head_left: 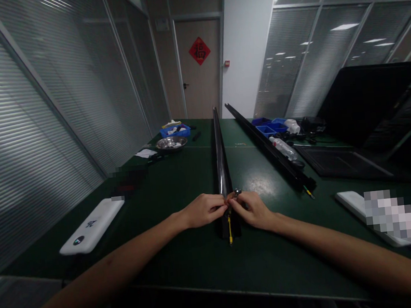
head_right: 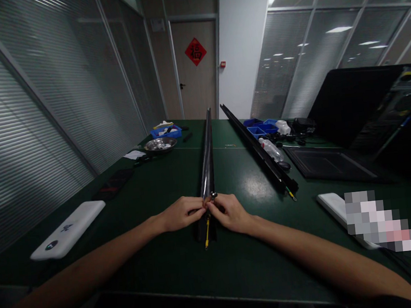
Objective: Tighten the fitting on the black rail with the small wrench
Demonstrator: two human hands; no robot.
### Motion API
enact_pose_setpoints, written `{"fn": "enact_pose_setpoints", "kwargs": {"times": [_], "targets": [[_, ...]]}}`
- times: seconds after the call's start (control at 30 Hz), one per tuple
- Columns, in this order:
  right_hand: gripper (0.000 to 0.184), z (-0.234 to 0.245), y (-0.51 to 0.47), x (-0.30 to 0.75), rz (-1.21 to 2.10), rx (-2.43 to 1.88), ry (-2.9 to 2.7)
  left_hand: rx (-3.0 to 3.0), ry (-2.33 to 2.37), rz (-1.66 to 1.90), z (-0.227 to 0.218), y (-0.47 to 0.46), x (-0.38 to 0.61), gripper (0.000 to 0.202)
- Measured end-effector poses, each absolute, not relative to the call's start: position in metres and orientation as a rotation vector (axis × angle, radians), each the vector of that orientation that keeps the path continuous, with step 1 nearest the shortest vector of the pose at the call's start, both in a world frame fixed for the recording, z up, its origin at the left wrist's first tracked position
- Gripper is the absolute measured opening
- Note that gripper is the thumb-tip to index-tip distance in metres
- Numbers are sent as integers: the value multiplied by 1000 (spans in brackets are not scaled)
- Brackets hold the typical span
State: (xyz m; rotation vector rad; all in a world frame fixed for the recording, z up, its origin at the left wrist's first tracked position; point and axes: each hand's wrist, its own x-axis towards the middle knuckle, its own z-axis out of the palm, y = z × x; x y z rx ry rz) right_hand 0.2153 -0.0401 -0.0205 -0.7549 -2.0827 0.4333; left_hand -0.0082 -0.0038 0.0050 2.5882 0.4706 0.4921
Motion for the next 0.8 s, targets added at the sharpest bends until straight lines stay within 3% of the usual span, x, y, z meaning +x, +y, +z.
{"fn": "enact_pose_setpoints", "kwargs": {"times": [0.8], "targets": [[19, -25, -40, 217, 458, -784, -2038, 2606, 483, 507, 3, -3, -9, 26]]}}
